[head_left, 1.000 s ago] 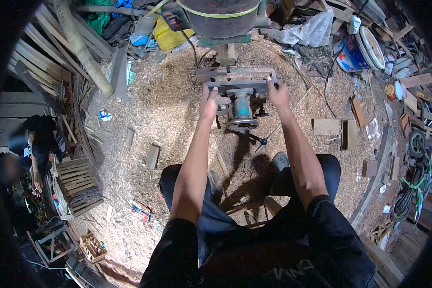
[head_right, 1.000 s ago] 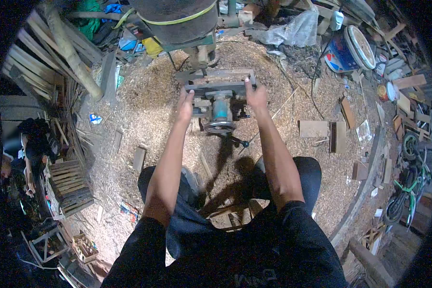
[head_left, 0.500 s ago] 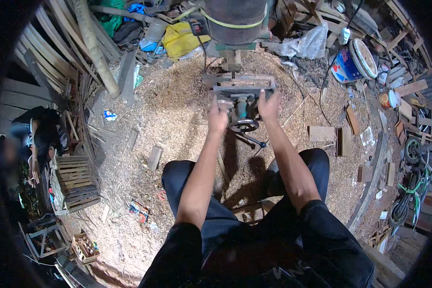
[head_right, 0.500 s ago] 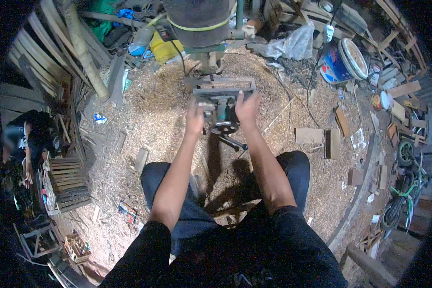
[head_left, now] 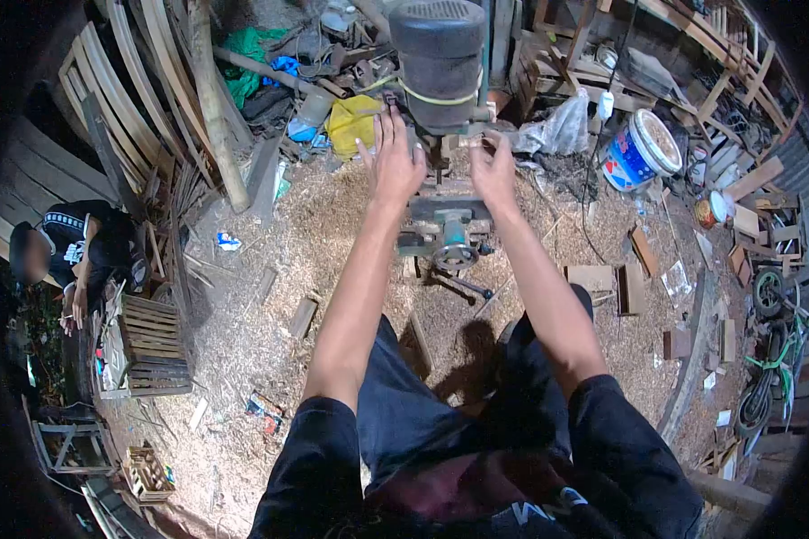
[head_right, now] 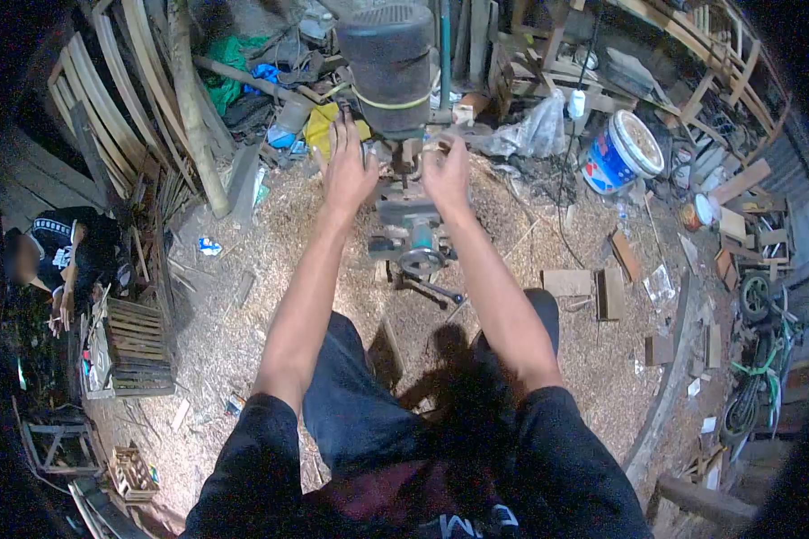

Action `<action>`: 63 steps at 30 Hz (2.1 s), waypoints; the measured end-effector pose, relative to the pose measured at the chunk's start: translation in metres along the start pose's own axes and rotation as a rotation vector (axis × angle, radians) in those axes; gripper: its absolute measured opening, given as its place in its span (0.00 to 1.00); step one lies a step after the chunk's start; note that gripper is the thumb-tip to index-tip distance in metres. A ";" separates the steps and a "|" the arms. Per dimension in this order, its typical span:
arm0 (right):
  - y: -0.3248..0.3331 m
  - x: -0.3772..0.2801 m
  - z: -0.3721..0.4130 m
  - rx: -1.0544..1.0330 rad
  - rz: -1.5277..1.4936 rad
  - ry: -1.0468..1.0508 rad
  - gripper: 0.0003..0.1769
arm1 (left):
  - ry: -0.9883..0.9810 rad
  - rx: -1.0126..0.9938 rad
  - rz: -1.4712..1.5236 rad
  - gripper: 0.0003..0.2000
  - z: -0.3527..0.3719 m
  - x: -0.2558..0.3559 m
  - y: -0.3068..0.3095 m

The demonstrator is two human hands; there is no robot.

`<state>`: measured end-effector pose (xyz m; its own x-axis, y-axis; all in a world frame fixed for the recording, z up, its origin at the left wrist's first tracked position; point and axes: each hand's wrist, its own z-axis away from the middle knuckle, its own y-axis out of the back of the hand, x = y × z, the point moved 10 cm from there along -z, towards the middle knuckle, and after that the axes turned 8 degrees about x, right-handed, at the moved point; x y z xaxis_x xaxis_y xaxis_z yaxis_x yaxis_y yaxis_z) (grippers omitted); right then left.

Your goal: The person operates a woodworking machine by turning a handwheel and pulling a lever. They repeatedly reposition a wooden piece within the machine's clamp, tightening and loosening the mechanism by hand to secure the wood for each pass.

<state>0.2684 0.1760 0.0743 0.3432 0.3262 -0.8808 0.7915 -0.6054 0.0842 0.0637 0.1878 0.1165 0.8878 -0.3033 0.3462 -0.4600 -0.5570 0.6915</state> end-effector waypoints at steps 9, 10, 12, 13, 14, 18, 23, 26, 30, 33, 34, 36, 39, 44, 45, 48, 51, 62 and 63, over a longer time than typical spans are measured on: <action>0.039 0.208 0.081 -0.311 0.336 -0.389 0.27 | 0.096 -0.137 0.194 0.36 0.073 -0.035 -0.057; 0.056 0.237 0.107 -0.291 0.435 -0.522 0.30 | 0.120 -0.194 0.253 0.35 0.099 -0.045 -0.084; 0.076 0.266 0.166 -0.214 0.279 -0.898 0.34 | 0.179 -0.406 0.304 0.34 0.162 -0.045 -0.125; 0.072 0.269 0.179 -0.293 0.379 -0.849 0.36 | 0.156 -0.457 0.360 0.33 0.191 -0.039 -0.141; 0.064 0.272 0.191 -0.373 0.477 -0.800 0.38 | 0.133 -0.509 0.414 0.33 0.218 -0.030 -0.148; 0.039 0.261 0.222 -0.286 0.290 -0.819 0.47 | 0.304 -0.469 0.470 0.34 0.280 -0.025 -0.178; 0.039 0.228 0.180 -0.294 0.366 -0.895 0.49 | 0.783 -0.951 0.441 0.44 0.303 -0.060 -0.176; 0.060 0.207 0.138 -0.006 -0.109 -1.034 0.48 | 0.919 -0.803 0.383 0.43 0.326 -0.098 -0.211; 0.047 0.253 0.159 -0.074 0.118 -0.765 0.46 | 0.523 -0.300 0.507 0.29 0.248 -0.049 -0.161; 0.012 0.264 0.203 -0.233 0.341 -0.496 0.46 | 0.240 -0.421 0.481 0.30 0.247 -0.010 -0.170; 0.017 0.255 0.203 -0.256 0.242 -0.649 0.48 | 0.149 -0.294 0.386 0.31 0.250 -0.014 -0.166; 0.026 0.197 0.169 -0.245 -0.200 -0.849 0.49 | 0.623 -0.756 0.409 0.33 0.276 -0.049 -0.188; 0.025 0.153 0.134 -0.177 -0.358 -0.949 0.46 | 0.830 -0.981 0.327 0.38 0.301 -0.064 -0.175; 0.024 0.267 0.184 -0.169 0.262 -0.608 0.46 | 0.369 -0.403 0.428 0.32 0.241 -0.028 -0.154; 0.015 0.254 0.199 -0.249 0.325 -0.593 0.46 | 0.240 -0.432 0.413 0.32 0.233 -0.011 -0.150; 0.017 0.155 0.179 -0.319 0.094 -0.764 0.47 | 0.665 -0.758 0.474 0.36 0.286 -0.049 -0.191; 0.007 0.095 0.136 -0.348 -0.413 -0.917 0.45 | 0.833 -1.034 0.391 0.42 0.337 -0.086 -0.218; -0.013 0.142 0.176 -0.457 -0.421 -0.929 0.47 | 0.628 -1.026 0.265 0.31 0.308 -0.058 -0.192; -0.017 0.092 0.162 -0.484 -0.505 -0.910 0.49 | 0.739 -1.093 0.266 0.32 0.323 -0.072 -0.200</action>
<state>0.2049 0.0988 -0.0839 -0.4056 -0.3122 -0.8591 0.9140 -0.1476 -0.3779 0.0861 0.0713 -0.2510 0.7350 0.3726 0.5666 -0.6768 0.4556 0.5783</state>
